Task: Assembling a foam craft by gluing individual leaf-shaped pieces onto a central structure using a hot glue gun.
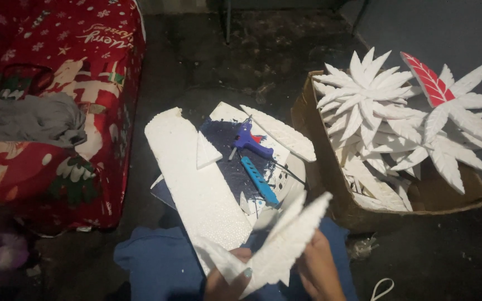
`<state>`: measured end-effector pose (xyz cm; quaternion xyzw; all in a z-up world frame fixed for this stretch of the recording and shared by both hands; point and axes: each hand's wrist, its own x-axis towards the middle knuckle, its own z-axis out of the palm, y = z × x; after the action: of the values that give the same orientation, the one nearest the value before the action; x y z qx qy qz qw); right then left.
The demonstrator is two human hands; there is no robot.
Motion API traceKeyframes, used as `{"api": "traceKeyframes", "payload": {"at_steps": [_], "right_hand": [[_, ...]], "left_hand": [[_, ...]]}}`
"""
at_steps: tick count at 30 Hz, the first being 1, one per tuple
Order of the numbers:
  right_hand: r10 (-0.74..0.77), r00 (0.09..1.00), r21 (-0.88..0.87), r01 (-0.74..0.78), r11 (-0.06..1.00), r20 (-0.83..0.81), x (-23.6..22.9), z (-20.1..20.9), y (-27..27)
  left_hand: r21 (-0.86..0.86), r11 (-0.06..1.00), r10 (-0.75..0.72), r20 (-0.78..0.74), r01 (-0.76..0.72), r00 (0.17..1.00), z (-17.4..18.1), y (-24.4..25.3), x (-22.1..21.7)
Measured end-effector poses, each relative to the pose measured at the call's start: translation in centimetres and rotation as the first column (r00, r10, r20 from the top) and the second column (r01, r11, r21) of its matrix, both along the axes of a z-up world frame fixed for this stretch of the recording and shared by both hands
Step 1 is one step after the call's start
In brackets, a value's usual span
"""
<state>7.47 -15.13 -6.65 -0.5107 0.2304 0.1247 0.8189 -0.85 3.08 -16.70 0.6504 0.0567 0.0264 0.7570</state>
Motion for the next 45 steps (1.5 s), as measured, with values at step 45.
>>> {"api": "traceKeyframes", "payload": {"at_steps": [45], "right_hand": [[0.082,0.983,0.006,-0.084,0.996,0.164,-4.1,-5.9,-1.1]], "left_hand": [[0.477,0.805,0.345,0.107,-0.352,0.933,-2.9,-0.3,-0.4]]}}
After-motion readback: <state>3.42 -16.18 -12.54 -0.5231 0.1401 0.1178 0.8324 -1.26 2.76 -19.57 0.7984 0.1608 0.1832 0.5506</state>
